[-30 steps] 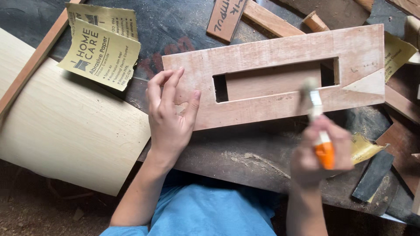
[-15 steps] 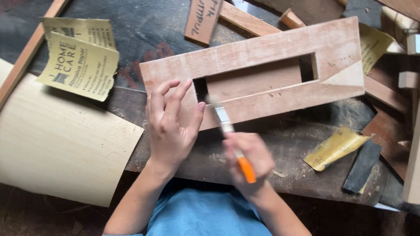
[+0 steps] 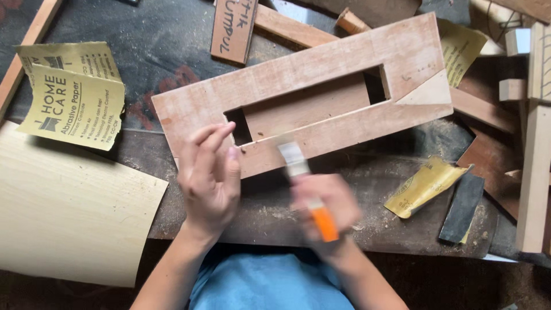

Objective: The person uses a small brush to sweep sawdust and debris from the interior and exterior surfaces of a rectangular wooden box and a separate wooden panel. The person repeatedly turns the box to access different sides and corners.

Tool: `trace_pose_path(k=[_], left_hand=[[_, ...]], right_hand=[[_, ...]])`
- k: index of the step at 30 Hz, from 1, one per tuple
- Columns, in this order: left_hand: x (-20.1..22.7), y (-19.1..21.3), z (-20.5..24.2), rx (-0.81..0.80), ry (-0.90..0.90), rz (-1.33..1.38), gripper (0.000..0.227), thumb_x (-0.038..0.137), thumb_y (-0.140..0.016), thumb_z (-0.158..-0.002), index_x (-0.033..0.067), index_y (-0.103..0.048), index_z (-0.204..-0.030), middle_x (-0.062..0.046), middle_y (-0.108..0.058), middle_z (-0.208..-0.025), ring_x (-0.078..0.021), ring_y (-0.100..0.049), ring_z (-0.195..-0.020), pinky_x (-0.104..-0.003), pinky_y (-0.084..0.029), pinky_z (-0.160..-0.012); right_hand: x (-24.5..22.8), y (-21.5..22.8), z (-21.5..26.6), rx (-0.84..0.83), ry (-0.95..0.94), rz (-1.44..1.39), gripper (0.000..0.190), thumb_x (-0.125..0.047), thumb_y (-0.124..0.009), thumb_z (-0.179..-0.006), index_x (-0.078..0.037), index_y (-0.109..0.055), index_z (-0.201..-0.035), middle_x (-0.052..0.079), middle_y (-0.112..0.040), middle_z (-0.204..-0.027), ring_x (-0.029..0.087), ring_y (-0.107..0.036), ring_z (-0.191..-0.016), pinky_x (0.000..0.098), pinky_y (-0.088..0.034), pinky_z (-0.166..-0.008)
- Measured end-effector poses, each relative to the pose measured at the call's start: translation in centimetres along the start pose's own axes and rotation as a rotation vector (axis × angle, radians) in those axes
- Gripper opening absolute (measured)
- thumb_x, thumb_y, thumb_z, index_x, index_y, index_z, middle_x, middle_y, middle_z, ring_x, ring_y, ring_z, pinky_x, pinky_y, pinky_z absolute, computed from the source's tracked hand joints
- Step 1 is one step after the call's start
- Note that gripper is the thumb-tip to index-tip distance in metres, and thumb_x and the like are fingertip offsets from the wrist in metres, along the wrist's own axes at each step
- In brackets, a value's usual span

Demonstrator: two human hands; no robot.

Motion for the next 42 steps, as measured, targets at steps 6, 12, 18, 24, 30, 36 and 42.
trace_pose_path(k=[6,12,18,24,30,36,42], left_hand=[[-2.1,1.2,0.7,0.009,0.179,0.08,0.031,0.011,-0.055,-0.099,0.0008,-0.068,-0.125,-0.017,-0.064,-0.123,-0.0157,-0.056,-0.072,-0.031,-0.054,-0.067],[-0.4,-0.8,0.7,-0.029,-0.008,0.097,0.028,0.016,-0.056,-0.106,0.0024,-0.067,-0.127,-0.015,-0.063,-0.122,-0.0218,-0.066,-0.105,-0.032,-0.057,-0.087],[2.0,-1.0,0.4,-0.022,-0.117,0.144,0.027,0.016,-0.055,-0.106,0.0019,-0.067,-0.125,-0.013,-0.064,-0.124,-0.0258,-0.065,-0.109,-0.036,-0.055,-0.097],[4.4,-0.9,0.2,-0.002,-0.171,0.173,0.02,0.014,-0.062,-0.099,0.003,-0.069,-0.113,-0.013,-0.067,-0.113,-0.0263,-0.066,-0.109,-0.036,-0.055,-0.097],[7.1,-7.6,-1.2,-0.256,-0.241,0.029,0.038,0.022,-0.077,-0.092,0.0041,-0.068,-0.124,-0.014,-0.065,-0.117,-0.0274,-0.064,-0.108,-0.04,-0.052,-0.093],[9.3,-16.1,-2.7,-0.402,-0.298,-0.212,0.081,0.042,-0.088,-0.071,-0.0028,-0.06,-0.132,-0.017,-0.061,-0.112,-0.0318,-0.059,-0.104,-0.044,-0.046,-0.09],[9.4,-16.3,-2.1,-0.479,-0.32,-0.219,0.074,0.033,-0.091,-0.065,0.002,-0.065,-0.127,-0.011,-0.064,-0.111,-0.0276,-0.06,-0.105,-0.042,-0.044,-0.095]], right_hand=[[-2.6,-4.3,1.0,-0.262,0.005,-0.097,0.015,-0.001,-0.075,-0.093,0.002,-0.067,-0.106,0.013,-0.07,-0.087,0.023,-0.07,-0.077,0.0324,-0.059,-0.067],[1.4,0.2,-1.7,-0.017,0.03,0.33,0.005,-0.004,-0.069,-0.098,-0.001,-0.071,-0.101,0.01,-0.073,-0.089,0.021,-0.072,-0.077,0.0329,-0.059,-0.068],[0.7,1.0,-0.9,-0.034,-0.067,-0.013,0.008,-0.01,-0.067,-0.098,-0.004,-0.069,-0.102,0.011,-0.073,-0.098,0.021,-0.073,-0.087,0.0326,-0.062,-0.075],[0.0,-1.5,0.4,-0.146,-0.041,0.048,0.009,-0.006,-0.072,-0.096,-0.003,-0.07,-0.104,0.012,-0.074,-0.101,0.026,-0.075,-0.093,0.0354,-0.062,-0.083],[3.0,9.3,0.2,0.209,-0.245,0.503,0.011,-0.007,-0.068,-0.109,0.003,-0.07,-0.113,0.015,-0.072,-0.101,0.02,-0.071,-0.082,0.0298,-0.056,-0.073],[3.3,11.7,1.8,0.262,-0.296,0.498,0.012,-0.01,-0.069,-0.106,0.002,-0.07,-0.11,0.013,-0.072,-0.095,0.02,-0.07,-0.082,0.0282,-0.055,-0.068],[2.1,13.6,3.9,0.283,-0.261,0.545,0.011,-0.008,-0.068,-0.107,0.002,-0.069,-0.11,0.016,-0.07,-0.096,0.022,-0.069,-0.078,0.0298,-0.055,-0.07]])
Point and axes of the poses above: each hand's wrist, its own z-axis away from the middle knuckle, its own y-axis out of the back of the hand, x = y × z, the point moved 10 cm from there along -z, towards the middle knuckle
